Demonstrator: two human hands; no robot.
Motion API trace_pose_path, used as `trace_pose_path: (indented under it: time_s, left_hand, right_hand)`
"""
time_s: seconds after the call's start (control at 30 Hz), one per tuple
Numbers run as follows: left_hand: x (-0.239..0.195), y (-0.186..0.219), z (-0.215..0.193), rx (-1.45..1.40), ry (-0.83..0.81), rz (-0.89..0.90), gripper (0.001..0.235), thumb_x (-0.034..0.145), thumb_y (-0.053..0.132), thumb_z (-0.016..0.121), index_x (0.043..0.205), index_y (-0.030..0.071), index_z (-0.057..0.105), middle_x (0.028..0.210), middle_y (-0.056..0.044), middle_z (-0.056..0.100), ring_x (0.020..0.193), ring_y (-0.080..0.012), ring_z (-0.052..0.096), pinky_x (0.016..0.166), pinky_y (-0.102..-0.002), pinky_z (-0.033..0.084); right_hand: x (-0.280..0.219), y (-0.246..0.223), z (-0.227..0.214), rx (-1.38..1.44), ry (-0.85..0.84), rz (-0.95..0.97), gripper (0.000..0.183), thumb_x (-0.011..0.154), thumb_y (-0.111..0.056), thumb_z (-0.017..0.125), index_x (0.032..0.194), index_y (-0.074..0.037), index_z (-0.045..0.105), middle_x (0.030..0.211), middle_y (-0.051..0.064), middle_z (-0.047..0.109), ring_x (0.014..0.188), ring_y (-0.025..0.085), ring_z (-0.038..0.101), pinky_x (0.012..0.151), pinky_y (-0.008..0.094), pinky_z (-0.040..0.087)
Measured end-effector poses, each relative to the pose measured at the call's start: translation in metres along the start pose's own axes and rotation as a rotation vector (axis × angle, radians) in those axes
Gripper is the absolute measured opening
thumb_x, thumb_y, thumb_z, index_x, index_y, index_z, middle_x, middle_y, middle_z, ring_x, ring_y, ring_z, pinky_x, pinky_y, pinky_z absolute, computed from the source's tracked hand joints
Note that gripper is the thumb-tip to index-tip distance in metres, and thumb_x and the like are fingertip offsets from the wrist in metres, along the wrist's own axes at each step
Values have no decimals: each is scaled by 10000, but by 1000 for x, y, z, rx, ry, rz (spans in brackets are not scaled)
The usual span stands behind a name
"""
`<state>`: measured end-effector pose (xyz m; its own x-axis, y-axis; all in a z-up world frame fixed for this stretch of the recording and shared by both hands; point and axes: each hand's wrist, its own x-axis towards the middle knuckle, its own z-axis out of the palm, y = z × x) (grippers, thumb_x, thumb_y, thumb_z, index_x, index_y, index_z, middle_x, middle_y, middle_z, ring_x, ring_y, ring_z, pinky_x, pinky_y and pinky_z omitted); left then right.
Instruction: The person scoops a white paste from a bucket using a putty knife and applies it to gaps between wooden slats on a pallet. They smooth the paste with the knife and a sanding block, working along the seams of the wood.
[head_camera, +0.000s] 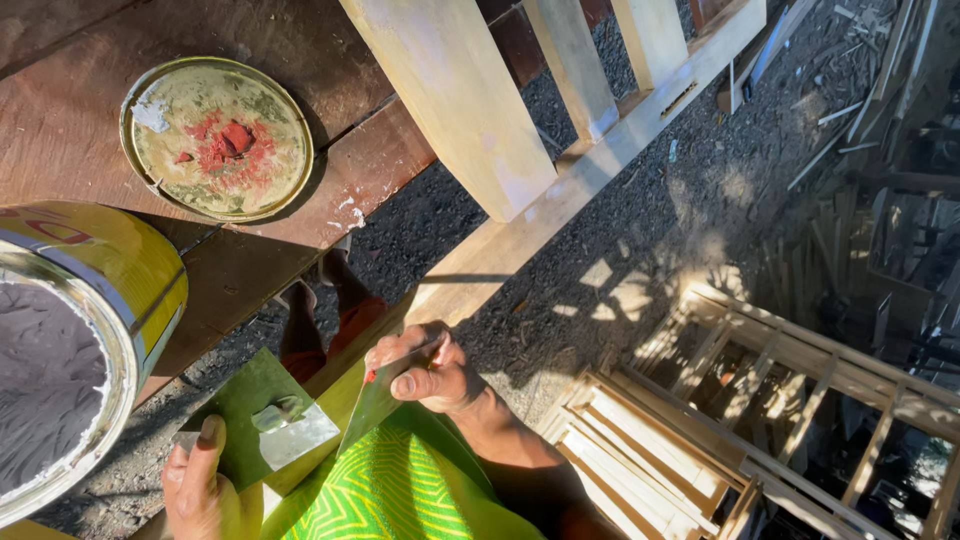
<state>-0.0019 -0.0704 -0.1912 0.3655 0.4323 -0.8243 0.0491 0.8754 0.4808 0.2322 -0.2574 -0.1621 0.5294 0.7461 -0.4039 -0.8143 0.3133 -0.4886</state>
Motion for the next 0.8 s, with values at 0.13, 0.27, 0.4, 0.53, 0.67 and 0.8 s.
trace_pose_path:
  time_s: [0.13, 0.27, 0.4, 0.53, 0.67, 0.8]
  left_hand:
    - [-16, 22, 34, 42, 5, 62, 176, 1052, 145, 625, 1051, -30, 648, 1107, -152, 698, 998, -237, 677, 934, -392, 539]
    - [-35, 49, 67, 46, -60, 37, 170, 983, 146, 599, 1110, 50, 661, 1063, -78, 705, 955, -191, 679, 892, -369, 551]
    - [-55, 58, 75, 121, -53, -47, 161, 1031, 215, 631, 1057, 57, 647, 955, -49, 674, 820, -143, 624, 749, -326, 502]
    - [-61, 51, 67, 104, -199, -9, 178, 1030, 245, 663, 1021, 70, 633, 935, -25, 655, 800, -120, 602, 769, -299, 500]
    - [-67, 43, 63, 82, -286, 32, 190, 1032, 244, 674, 1018, 58, 639, 946, -29, 658, 817, -120, 604, 798, -294, 497]
    - [-79, 41, 69, 85, -272, 32, 191, 987, 256, 654, 1015, 67, 653, 943, -31, 678, 816, -125, 633, 801, -300, 516]
  right_hand:
    - [-10, 0, 15, -58, 30, -70, 240, 800, -70, 859, 1001, -42, 731, 991, 138, 732, 1007, 256, 673, 936, 431, 541]
    - [-34, 0, 27, -65, 33, -142, 217, 809, -77, 832, 992, -58, 717, 976, 133, 716, 1009, 265, 659, 966, 432, 524]
    - [-59, 4, 36, -25, 55, -188, 242, 783, -61, 832, 992, -62, 711, 961, 130, 699, 993, 282, 655, 937, 443, 509]
    - [-82, 9, 45, -14, 73, -228, 264, 786, -37, 839, 1014, -84, 714, 1016, 135, 708, 1033, 283, 662, 957, 454, 532]
    - [-107, 8, 50, 17, 40, -199, 344, 800, -52, 806, 1135, -68, 730, 1165, 216, 742, 930, 266, 679, 794, 367, 547]
    - [-124, 8, 47, 54, 101, -275, 393, 827, 20, 798, 1202, -66, 720, 1179, 134, 722, 1093, 282, 708, 984, 428, 577]
